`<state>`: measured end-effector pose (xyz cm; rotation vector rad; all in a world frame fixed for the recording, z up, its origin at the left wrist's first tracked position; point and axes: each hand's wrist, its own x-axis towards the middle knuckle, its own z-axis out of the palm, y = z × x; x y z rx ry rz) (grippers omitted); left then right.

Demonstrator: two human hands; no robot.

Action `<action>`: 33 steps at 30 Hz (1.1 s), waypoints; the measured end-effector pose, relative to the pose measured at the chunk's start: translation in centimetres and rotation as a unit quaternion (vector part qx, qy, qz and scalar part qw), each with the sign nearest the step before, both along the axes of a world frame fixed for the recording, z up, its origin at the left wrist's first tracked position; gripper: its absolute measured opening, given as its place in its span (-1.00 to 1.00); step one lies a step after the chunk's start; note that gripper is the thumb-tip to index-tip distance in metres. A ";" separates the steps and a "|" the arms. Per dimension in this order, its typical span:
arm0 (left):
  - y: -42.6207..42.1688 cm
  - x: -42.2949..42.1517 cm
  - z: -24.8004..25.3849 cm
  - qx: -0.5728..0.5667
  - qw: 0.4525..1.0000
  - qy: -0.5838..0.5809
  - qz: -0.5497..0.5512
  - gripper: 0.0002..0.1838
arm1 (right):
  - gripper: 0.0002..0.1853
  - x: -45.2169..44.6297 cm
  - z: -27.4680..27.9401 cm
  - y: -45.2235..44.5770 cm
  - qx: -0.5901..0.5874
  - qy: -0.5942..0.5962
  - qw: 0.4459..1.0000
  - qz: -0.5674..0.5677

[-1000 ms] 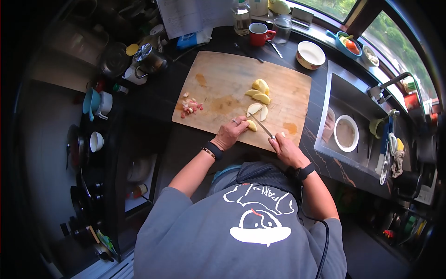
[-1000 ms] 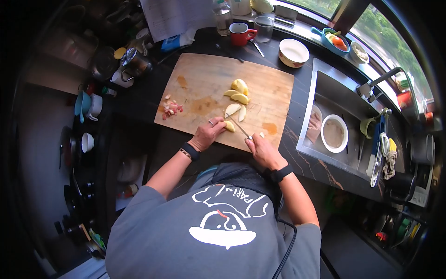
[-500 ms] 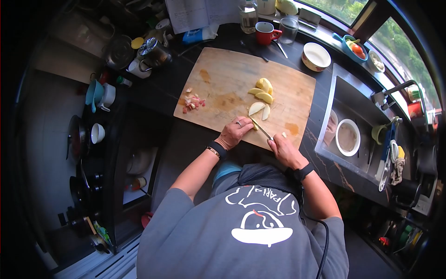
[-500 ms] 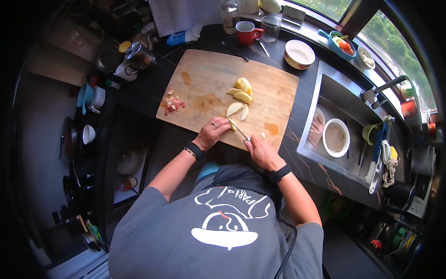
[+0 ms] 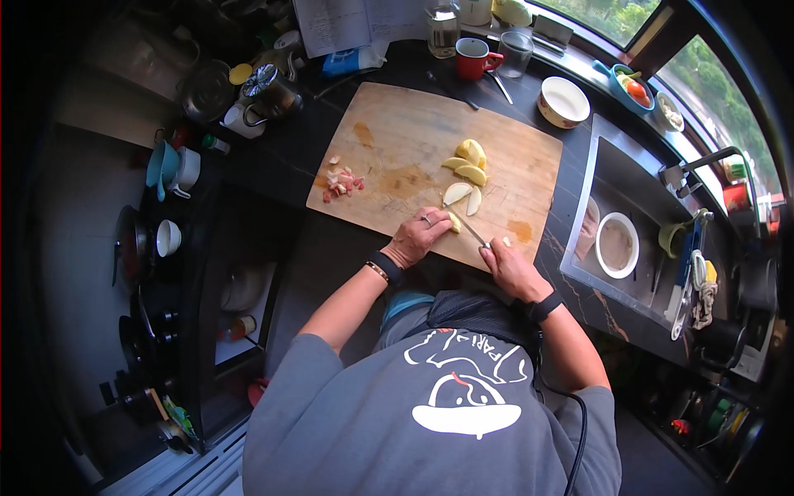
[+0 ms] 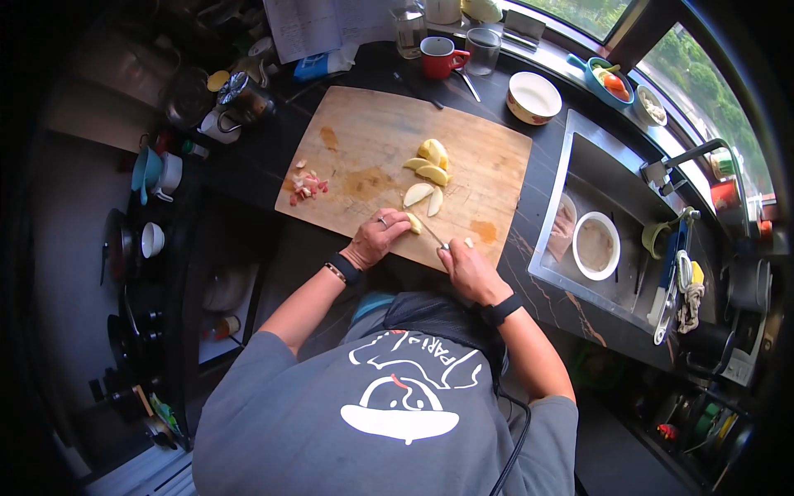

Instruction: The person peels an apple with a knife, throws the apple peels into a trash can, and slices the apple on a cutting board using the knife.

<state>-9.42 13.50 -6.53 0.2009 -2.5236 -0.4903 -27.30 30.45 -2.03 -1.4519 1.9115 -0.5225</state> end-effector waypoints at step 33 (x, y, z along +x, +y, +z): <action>-2.9 -1.7 0.2 0.049 0.993 -0.022 0.102 -0.88 | -0.62 -5.8 -0.1 -0.1 -0.010 -0.036 0.997 -0.067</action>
